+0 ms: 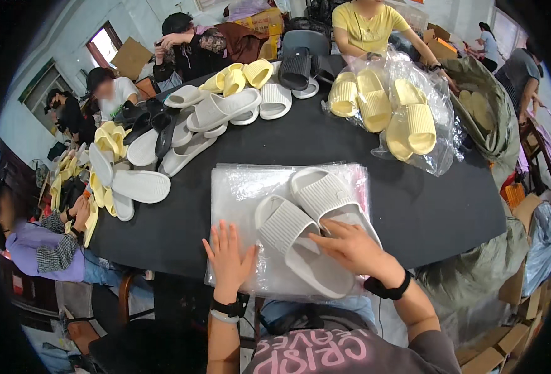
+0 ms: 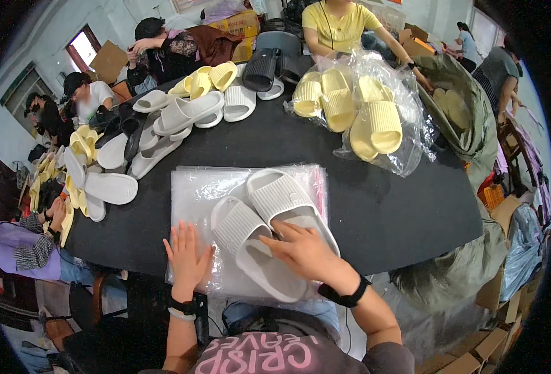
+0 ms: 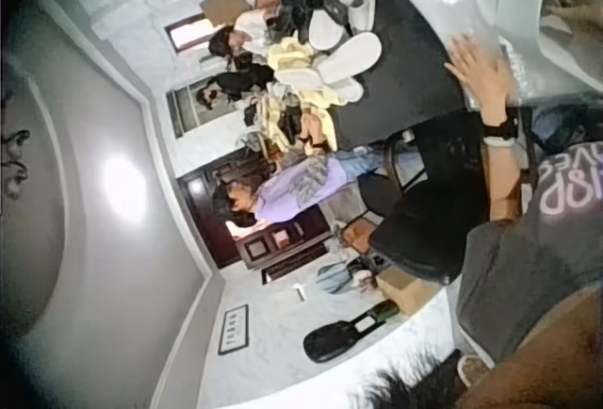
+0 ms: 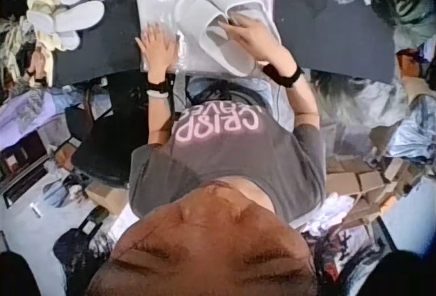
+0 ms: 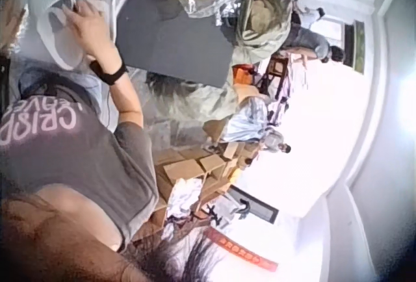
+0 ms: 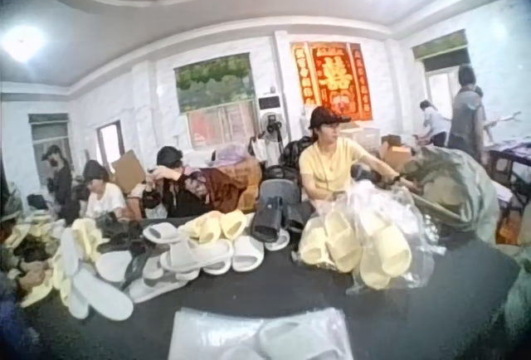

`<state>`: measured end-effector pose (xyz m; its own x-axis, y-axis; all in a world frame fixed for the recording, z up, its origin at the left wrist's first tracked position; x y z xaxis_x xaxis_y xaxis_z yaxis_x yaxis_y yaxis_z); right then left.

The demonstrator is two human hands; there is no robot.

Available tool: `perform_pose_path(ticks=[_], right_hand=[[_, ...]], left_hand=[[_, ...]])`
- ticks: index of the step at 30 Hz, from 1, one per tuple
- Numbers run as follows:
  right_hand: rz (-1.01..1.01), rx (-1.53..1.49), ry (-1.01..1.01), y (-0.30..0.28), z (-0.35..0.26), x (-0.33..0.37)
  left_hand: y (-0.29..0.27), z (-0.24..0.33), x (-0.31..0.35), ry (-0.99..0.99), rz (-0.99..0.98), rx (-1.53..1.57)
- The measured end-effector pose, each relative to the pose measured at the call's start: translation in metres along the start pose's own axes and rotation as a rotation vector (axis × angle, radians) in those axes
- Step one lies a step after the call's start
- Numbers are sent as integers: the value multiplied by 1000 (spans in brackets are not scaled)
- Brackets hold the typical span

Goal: The person places pairs of slippers into clear plastic bags at a table. The person handles white, black, and yellow slippers, placing them into bags and setting the packaged pairs aside. Other people at the table perform similar packaging tasks.

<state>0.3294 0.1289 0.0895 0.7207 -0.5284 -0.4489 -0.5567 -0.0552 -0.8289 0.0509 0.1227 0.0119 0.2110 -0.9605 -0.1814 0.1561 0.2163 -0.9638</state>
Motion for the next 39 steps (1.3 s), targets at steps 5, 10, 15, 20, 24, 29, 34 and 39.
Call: perform_pose_path(ticks=[5,10,15,20,24,29,34,39], right_hand=[[189,-265,284,-33,26,49],[344,-181,454,-37,45,81],[300,-498,526,-11,69,91],[236,-434,491,-16,65,89],[252,-474,500,-9,71,94],[302,-596,544,6,82,110],[176,-448,442,-4,71,100],[85,-178,255,7,52,96]], left_hand=[[-61,31,15,51,-28,272],[-89,132,39,341,-359,554],[-54,199,40,441,-245,186],[-29,204,25,326,-174,48],[-34,201,29,300,-170,100],[-72,173,26,184,-222,211],[-126,107,-6,84,-261,359],[-170,19,-85,140,-137,554]])
Point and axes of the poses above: each hand's wrist, its own x-axis away from the middle knuckle, its own y-axis out of the palm, z = x × y, the point moved 8 cm from there along -x, towards the middle knuckle, and after that the axes turned 13 degrees about -y, right-handed, at the moved point
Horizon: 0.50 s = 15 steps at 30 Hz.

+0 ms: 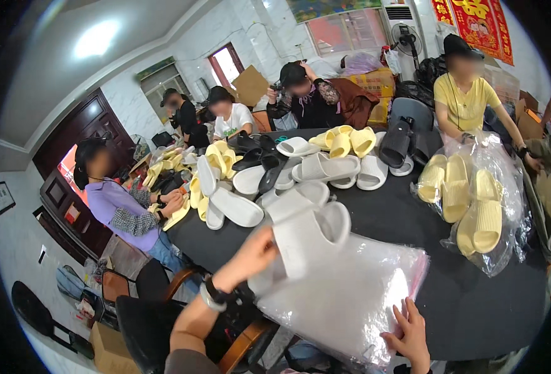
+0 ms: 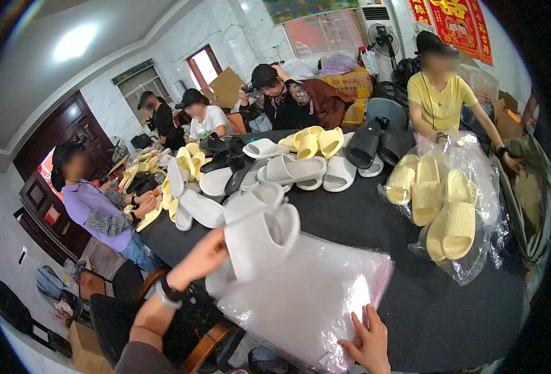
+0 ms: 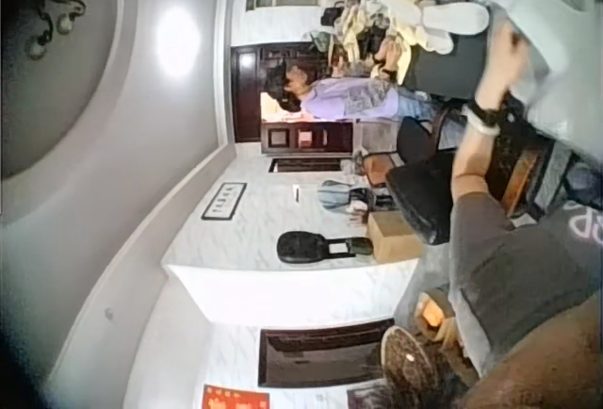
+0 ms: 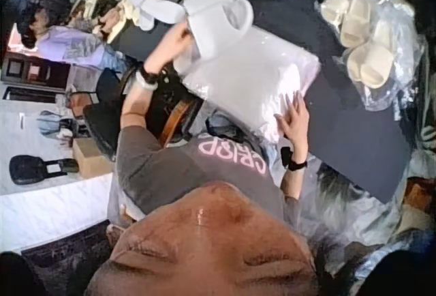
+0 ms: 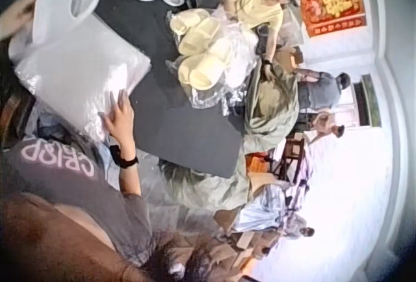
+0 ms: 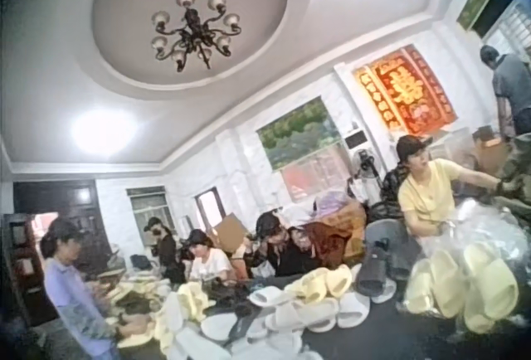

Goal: The person places pairs of slippers into clear plastic bags at a table. The person handles white, black, and yellow slippers, placing them into bags and setting the packaged pairs aside. Other people at the table perform similar packaging tasks.

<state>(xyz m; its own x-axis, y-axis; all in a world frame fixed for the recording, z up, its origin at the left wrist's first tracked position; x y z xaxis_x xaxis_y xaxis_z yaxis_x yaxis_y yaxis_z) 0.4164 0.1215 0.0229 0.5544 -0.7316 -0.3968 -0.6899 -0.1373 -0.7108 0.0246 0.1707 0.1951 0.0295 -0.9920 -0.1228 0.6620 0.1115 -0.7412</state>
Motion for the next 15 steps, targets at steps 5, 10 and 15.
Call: perform_pose_path(ticks=[5,10,15], right_hand=[[-14,43,98,1,-4,-3],[-21,75,144,-7,-4,-3],[-24,9,100,2,-9,-10]], left_hand=[[-87,-94,-116,-94,141,-95],[-161,-111,-246,-11,318,-240],[-191,-183,-261,-145,523,-512]])
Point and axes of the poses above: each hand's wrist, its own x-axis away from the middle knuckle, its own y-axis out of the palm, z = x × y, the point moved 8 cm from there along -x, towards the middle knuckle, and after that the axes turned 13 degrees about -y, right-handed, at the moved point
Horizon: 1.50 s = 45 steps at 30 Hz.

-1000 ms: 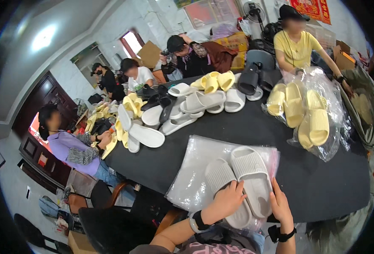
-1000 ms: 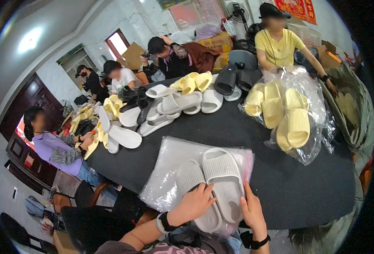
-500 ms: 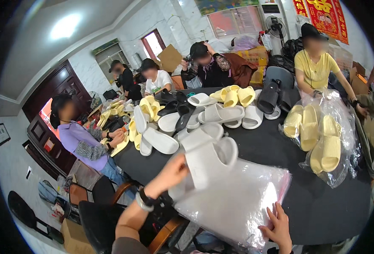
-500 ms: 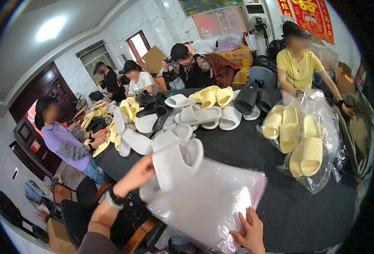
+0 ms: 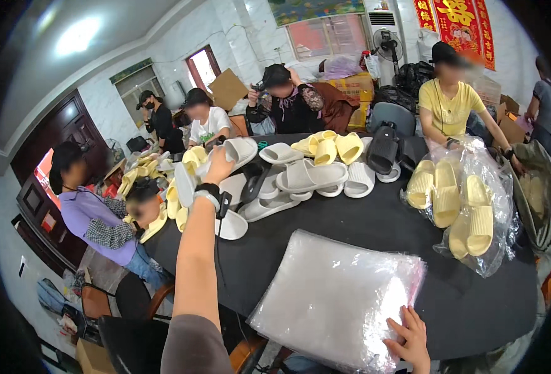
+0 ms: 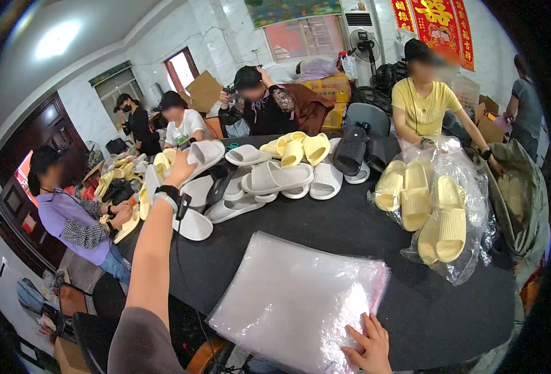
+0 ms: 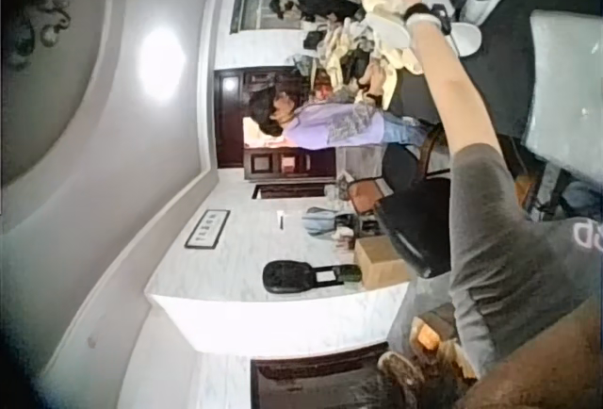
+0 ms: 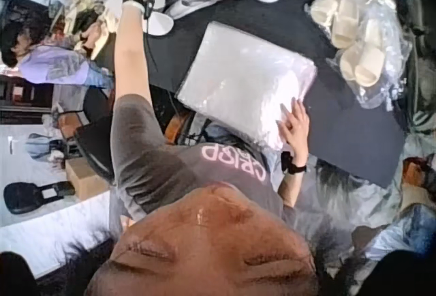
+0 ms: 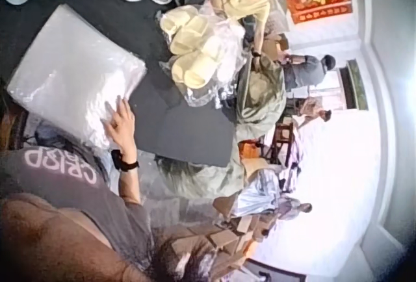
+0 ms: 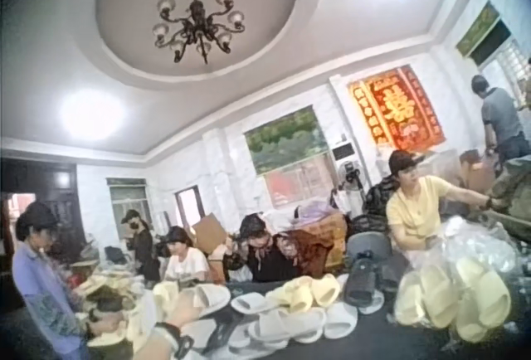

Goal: The person places pairs of slippers into clear plastic bags at a table. The person handles white, black, and yellow slippers, placing them into bags and setting the packaged pairs aside. Other people at the table perform similar packaging tasks.

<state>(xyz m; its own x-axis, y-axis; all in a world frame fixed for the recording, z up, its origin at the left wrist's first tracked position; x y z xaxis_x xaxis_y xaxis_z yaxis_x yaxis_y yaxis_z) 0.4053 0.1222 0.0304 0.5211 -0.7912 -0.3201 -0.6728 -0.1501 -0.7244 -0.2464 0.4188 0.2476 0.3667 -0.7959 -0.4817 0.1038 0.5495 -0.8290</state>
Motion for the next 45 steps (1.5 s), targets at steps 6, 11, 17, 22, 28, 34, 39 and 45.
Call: perform_pose_path(ticks=[6,11,17,22,28,34,39,45], right_hand=[[25,97,-32,-2,9,17],[304,-271,213,0,9,31],[418,-595,322,27,28,32],[392,-572,315,26,22,31],[391,-547,317,30,28,37],[305,-559,332,30,25,35],[384,-625,314,23,35,31],[359,-613,294,-5,65,-24]], left_hand=[[77,72,169,67,-525,465],[79,46,337,-216,-957,749],[93,65,417,-373,-1112,999],[103,62,426,-360,-1049,1162],[88,54,421,-426,-913,1128],[87,78,432,-348,-1124,1324],[97,59,433,-323,-979,1122],[81,68,427,-113,-859,795]])
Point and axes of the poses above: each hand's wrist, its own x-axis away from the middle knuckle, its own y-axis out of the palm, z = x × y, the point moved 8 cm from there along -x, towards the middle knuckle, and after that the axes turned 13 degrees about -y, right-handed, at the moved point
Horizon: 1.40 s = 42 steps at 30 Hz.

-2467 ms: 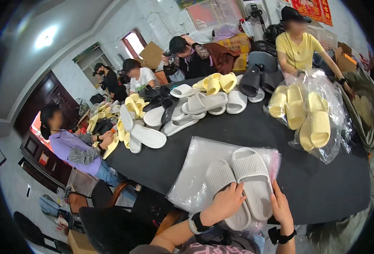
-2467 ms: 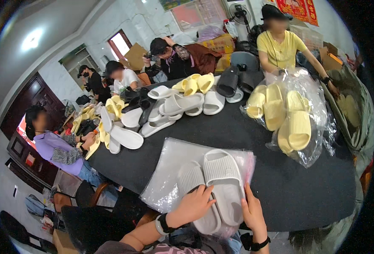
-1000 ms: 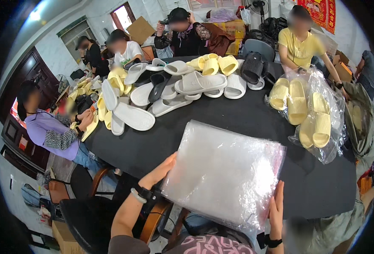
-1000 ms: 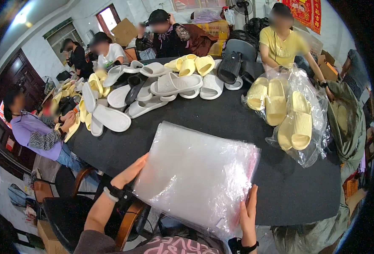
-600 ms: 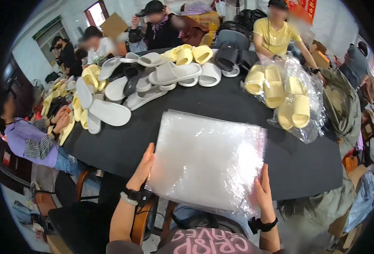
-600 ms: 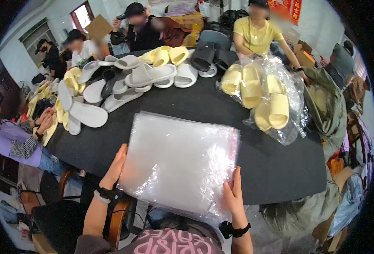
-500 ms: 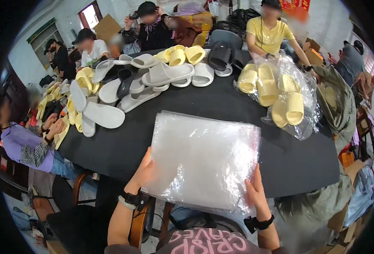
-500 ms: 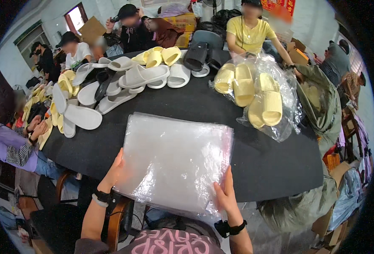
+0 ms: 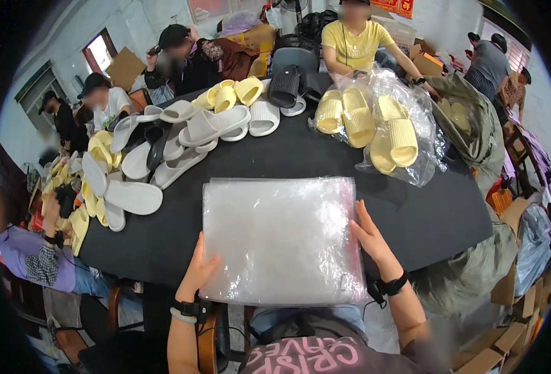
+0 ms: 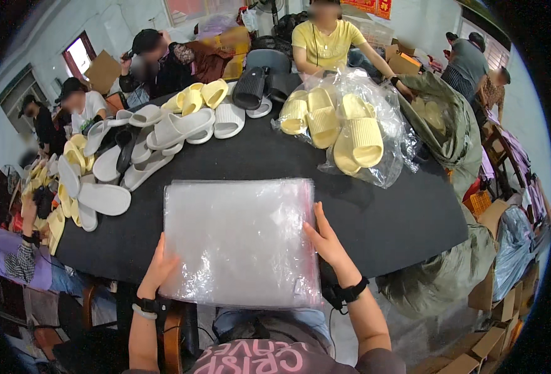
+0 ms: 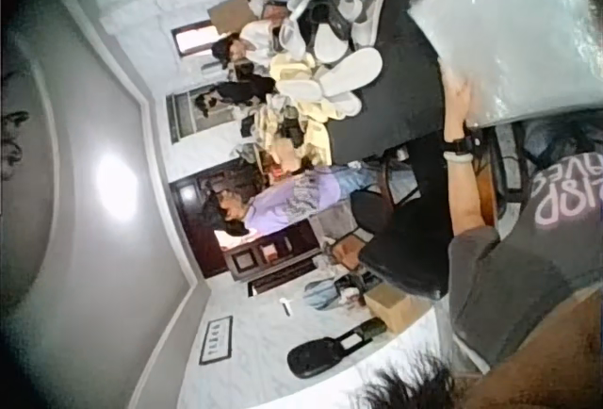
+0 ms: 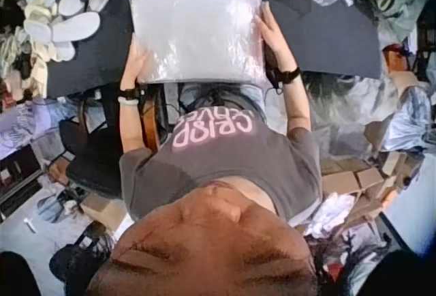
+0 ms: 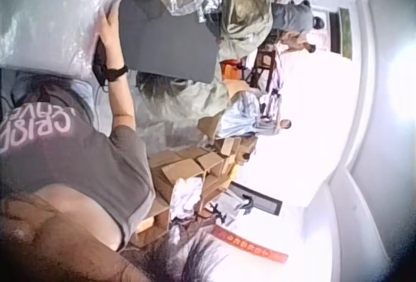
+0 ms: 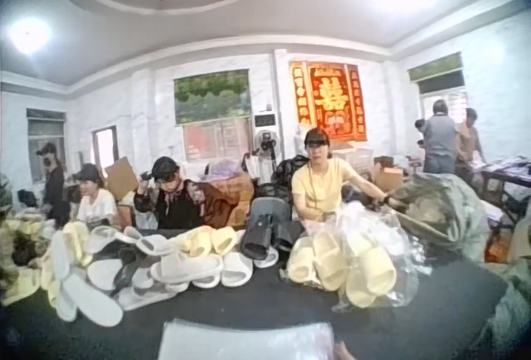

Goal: The person places pairs of slippers into clear plastic bags at a table. The person handles white, black, and yellow slippers, placing them into bags and setting the packaged pairs aside. Other people at the table perform similar packaging tasks.

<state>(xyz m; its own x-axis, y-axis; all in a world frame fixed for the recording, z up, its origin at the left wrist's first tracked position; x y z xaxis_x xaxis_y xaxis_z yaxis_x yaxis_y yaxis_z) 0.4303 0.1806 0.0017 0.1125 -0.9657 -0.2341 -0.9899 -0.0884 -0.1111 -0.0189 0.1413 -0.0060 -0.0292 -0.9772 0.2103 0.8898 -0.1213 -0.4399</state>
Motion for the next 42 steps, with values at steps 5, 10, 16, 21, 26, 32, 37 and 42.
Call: perform_pose_path(ticks=[5,10,16,21,26,32,37,42], right_hand=[[20,34,-34,-4,-2,-28],[110,-7,0,2,-13,-6],[65,-92,128,16,8,54],[43,35,73,20,-4,50],[-91,773,-332,30,-70,50],[-345,943,-257,48,-48,58],[-383,946,-215,49,-39,56],[-505,1054,-241,51,-51,46]], left_hand=[[-2,-5,-5,40,-8,-17],[-3,5,0,7,-17,-42],[-4,-1,-3,-82,0,77],[-5,4,0,-78,7,29],[-13,39,24,44,181,-302],[67,91,58,277,29,-923],[89,66,52,288,86,-954],[90,57,50,273,117,-955]])
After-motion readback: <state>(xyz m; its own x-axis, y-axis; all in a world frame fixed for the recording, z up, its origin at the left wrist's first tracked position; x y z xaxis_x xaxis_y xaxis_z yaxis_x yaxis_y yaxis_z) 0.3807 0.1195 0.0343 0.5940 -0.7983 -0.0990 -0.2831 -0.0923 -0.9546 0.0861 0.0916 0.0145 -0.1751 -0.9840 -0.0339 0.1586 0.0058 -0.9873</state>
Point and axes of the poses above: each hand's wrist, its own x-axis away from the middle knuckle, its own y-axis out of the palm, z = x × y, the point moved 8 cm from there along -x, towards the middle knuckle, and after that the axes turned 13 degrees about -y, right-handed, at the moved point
